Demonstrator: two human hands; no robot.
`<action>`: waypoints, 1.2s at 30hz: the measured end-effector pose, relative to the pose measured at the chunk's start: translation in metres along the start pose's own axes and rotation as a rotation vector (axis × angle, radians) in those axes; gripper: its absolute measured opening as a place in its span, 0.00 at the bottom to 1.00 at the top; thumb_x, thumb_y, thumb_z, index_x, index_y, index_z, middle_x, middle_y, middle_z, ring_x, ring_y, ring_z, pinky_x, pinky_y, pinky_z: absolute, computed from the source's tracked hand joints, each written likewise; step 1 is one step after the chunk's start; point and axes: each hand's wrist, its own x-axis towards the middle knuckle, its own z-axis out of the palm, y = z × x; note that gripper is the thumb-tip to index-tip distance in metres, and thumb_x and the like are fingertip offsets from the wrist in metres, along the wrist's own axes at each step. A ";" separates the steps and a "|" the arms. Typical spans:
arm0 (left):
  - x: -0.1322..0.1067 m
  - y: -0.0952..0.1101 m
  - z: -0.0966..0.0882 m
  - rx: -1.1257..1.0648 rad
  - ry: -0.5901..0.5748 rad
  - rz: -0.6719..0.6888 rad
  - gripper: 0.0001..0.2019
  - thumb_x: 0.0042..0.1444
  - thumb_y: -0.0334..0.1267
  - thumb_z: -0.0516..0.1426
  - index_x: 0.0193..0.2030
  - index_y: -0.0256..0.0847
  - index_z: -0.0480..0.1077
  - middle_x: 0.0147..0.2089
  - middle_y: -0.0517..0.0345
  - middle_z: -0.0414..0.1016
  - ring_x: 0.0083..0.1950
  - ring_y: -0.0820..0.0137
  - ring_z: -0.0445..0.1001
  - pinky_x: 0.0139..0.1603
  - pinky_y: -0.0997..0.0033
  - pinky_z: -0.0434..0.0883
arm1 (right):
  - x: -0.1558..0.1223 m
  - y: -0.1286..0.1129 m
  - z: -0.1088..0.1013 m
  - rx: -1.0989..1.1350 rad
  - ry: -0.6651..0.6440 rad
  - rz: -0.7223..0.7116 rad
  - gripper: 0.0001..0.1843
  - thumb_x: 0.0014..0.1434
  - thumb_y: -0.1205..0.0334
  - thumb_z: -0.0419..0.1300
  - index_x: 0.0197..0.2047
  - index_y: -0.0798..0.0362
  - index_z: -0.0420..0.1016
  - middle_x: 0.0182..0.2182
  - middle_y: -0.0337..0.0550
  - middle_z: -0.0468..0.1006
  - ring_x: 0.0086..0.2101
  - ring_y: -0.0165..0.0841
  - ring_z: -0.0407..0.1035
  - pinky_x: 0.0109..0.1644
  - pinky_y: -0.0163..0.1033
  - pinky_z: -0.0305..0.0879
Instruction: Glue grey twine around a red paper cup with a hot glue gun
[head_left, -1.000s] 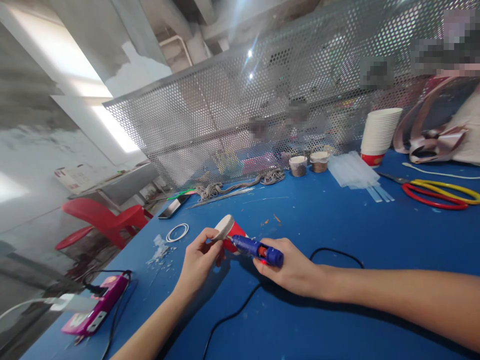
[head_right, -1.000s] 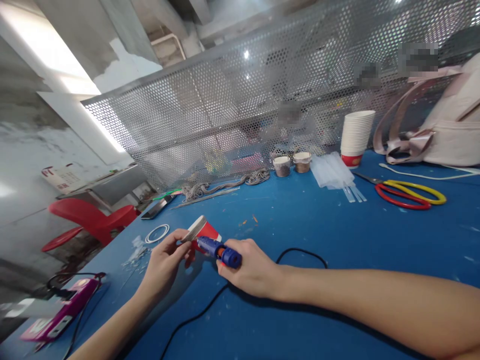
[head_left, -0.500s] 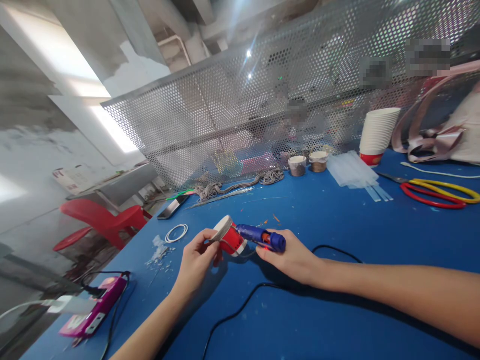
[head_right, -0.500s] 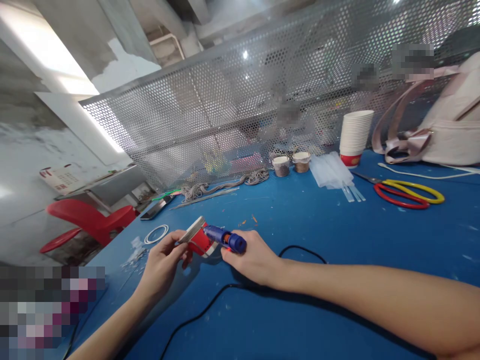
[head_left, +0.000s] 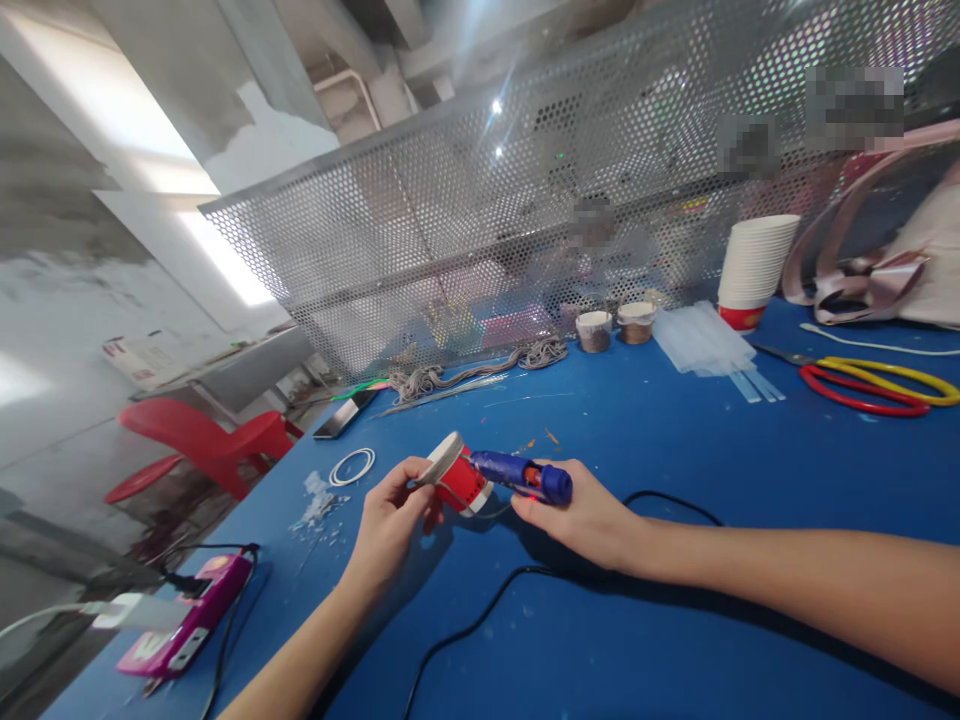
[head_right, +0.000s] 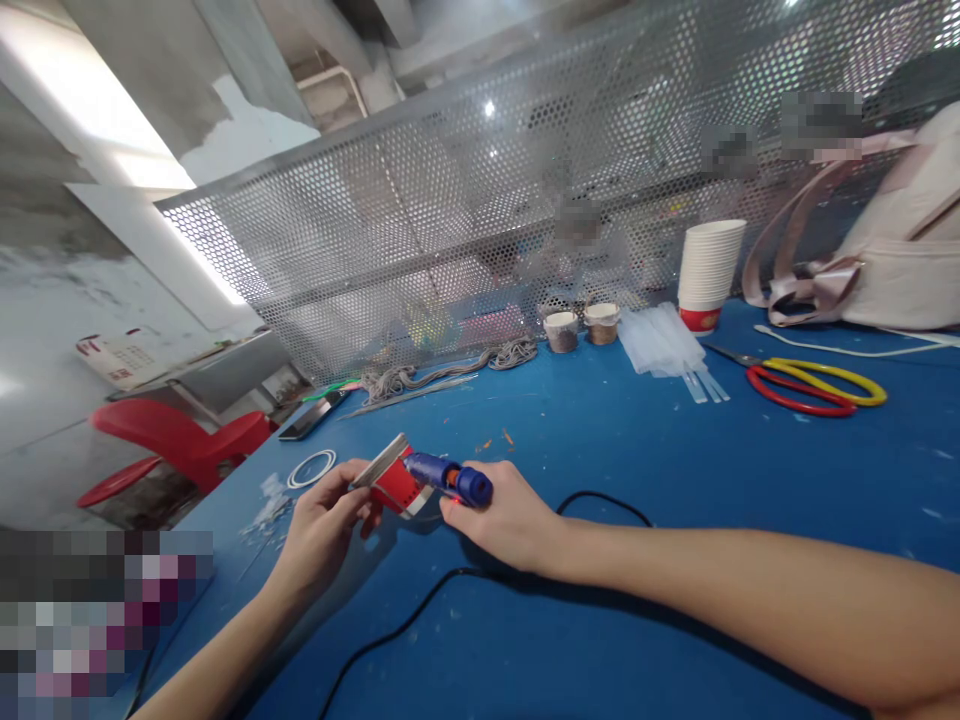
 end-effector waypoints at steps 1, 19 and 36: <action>0.000 -0.001 0.000 -0.001 -0.005 0.000 0.03 0.52 0.33 0.55 0.30 0.39 0.69 0.23 0.65 0.69 0.21 0.78 0.65 0.20 0.79 0.61 | -0.001 -0.001 0.001 -0.012 -0.006 -0.016 0.09 0.51 0.62 0.56 0.23 0.53 0.60 0.19 0.32 0.59 0.21 0.24 0.52 0.25 0.32 0.51; 0.001 -0.001 0.000 0.024 -0.002 0.003 0.03 0.52 0.33 0.55 0.29 0.38 0.69 0.22 0.65 0.68 0.21 0.77 0.64 0.20 0.78 0.60 | -0.001 -0.005 0.000 0.086 -0.054 0.116 0.11 0.53 0.62 0.56 0.21 0.53 0.61 0.15 0.30 0.58 0.17 0.22 0.51 0.21 0.31 0.47; -0.001 0.005 0.004 0.057 -0.003 0.009 0.04 0.51 0.34 0.55 0.28 0.38 0.68 0.21 0.65 0.67 0.20 0.77 0.63 0.20 0.77 0.60 | -0.001 -0.003 0.000 0.001 -0.033 0.052 0.09 0.52 0.63 0.56 0.23 0.53 0.61 0.17 0.31 0.59 0.19 0.24 0.52 0.22 0.31 0.50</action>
